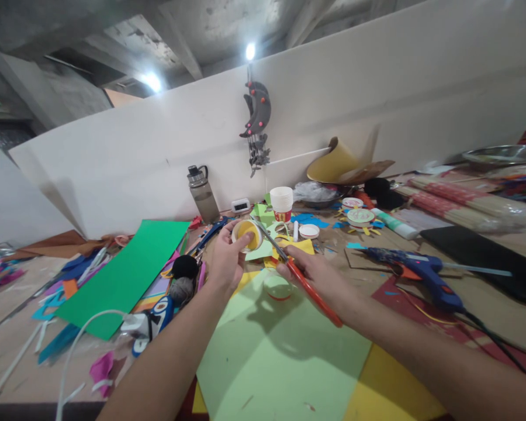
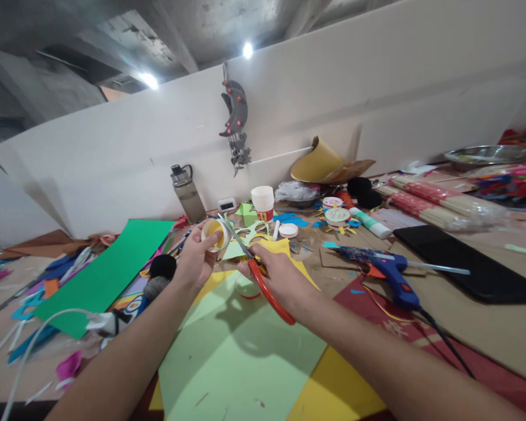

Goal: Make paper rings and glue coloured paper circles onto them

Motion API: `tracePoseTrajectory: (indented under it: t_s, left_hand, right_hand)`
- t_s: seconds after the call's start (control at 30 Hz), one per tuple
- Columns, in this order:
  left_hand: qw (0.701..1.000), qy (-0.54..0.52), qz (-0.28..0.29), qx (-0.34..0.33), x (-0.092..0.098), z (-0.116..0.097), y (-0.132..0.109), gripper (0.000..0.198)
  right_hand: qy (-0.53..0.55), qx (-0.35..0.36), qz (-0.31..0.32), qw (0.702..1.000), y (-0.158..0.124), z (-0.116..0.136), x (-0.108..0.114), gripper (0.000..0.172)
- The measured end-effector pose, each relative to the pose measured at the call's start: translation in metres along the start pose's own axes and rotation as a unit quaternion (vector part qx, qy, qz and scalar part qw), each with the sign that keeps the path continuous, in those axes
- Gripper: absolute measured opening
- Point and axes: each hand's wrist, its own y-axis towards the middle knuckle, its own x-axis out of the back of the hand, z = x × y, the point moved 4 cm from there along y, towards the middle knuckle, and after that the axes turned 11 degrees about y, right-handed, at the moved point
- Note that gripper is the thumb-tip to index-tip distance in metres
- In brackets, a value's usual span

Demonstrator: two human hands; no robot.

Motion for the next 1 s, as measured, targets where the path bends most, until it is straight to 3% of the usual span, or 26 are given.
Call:
tracePoseTrajectory:
  t_s: [0.73, 1.0]
  left_hand:
    - [1.0, -0.01, -0.02, 0.0, 0.0025, -0.0019, 0.0008, 0.053]
    - [1.0, -0.011, -0.022, -0.01, 0.0059, -0.0066, 0.0035, 0.049]
  right_hand:
    - [-0.006, -0.033, -0.003, 0.999, -0.0003, -0.0068, -0.0034, 0.028]
    - [0.001, -0.027, -0.002, 1.0, -0.0008, 0.0015, 0.0004, 0.027]
